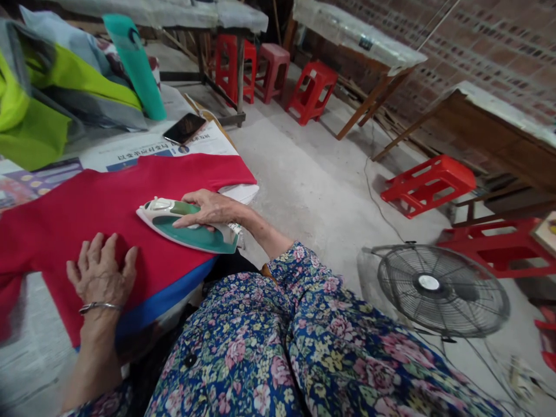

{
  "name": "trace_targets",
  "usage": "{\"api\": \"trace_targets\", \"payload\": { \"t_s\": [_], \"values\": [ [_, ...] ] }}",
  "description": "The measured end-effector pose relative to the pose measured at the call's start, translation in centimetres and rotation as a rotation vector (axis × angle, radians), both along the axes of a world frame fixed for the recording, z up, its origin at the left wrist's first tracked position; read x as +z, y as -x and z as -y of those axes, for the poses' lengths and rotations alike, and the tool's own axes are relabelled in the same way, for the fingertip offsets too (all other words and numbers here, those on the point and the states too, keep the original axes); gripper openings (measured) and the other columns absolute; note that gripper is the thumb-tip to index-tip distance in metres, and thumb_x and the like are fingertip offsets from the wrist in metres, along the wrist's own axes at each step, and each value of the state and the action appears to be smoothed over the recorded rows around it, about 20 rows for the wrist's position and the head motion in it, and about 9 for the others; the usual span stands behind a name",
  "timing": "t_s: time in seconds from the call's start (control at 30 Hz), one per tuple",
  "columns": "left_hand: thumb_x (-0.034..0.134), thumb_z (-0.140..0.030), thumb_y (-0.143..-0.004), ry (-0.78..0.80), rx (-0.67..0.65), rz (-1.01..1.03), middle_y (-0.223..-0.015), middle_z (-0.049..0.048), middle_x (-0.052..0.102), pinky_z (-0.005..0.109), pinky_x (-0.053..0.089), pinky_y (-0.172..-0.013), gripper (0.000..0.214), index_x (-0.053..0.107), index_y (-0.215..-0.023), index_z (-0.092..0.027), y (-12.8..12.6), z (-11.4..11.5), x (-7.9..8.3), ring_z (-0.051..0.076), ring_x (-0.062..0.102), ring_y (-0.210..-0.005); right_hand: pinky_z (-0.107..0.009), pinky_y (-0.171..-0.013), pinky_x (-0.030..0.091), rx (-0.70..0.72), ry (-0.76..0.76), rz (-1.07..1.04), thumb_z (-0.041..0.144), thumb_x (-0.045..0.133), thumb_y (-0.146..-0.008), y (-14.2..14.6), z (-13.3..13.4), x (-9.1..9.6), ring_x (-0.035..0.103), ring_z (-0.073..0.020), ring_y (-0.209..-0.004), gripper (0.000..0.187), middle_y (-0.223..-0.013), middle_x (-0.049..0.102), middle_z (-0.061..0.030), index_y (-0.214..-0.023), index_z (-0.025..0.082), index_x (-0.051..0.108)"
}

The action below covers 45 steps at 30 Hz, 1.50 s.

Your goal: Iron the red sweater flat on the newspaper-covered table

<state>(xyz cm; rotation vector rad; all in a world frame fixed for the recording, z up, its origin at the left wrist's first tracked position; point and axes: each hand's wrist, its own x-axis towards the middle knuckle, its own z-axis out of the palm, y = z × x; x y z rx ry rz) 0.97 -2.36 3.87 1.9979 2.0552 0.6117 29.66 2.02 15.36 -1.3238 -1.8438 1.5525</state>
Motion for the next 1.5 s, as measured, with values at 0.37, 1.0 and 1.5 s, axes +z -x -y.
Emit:
{"api": "trace_targets", "payload": {
  "t_s": [0.37, 1.0, 1.5],
  "values": [
    [0.049, -0.046, -0.107, -0.073, 0.017, 0.017, -0.172, 0.0182, 0.051, 0.071, 0.018, -0.138, 0.062, 0.057, -0.163, -0.022, -0.5, 0.0, -0.2, 0.041, 0.033, -0.168, -0.019, -0.043, 0.037, -0.02, -0.014, 0.114, 0.043, 0.082, -0.098, 1.2, 0.4, 0.1, 0.049, -0.007, -0.046, 0.033, -0.069, 0.056, 0.009, -0.099, 0.021, 0.057],
    [0.05, -0.046, -0.104, -0.04, 0.062, 0.062, -0.173, 0.022, 0.048, 0.08, 0.014, -0.133, 0.065, 0.056, -0.164, -0.021, -1.0, -0.3, 0.8, 0.049, 0.028, -0.168, -0.018, -0.039, 0.036, -0.127, 0.027, 0.195, 0.021, 0.075, -0.099, -2.1, 2.7, 1.2, 0.048, -0.0072, -0.043, 0.02, -0.06, 0.054, 0.0097, -0.092, 0.02, 0.057],
    [0.064, -0.06, -0.097, -0.003, -0.296, -0.196, -0.177, 0.0218, 0.043, 0.081, 0.017, -0.132, 0.079, 0.057, -0.163, -0.018, -3.7, 2.4, -1.5, 0.047, 0.032, -0.168, -0.02, -0.048, 0.04, -0.293, -0.12, 0.176, 0.027, 0.073, -0.103, 0.3, -1.6, 1.9, 0.052, -0.0105, -0.048, 0.036, -0.056, 0.052, 0.0058, -0.078, 0.023, 0.047]
  ]
}}
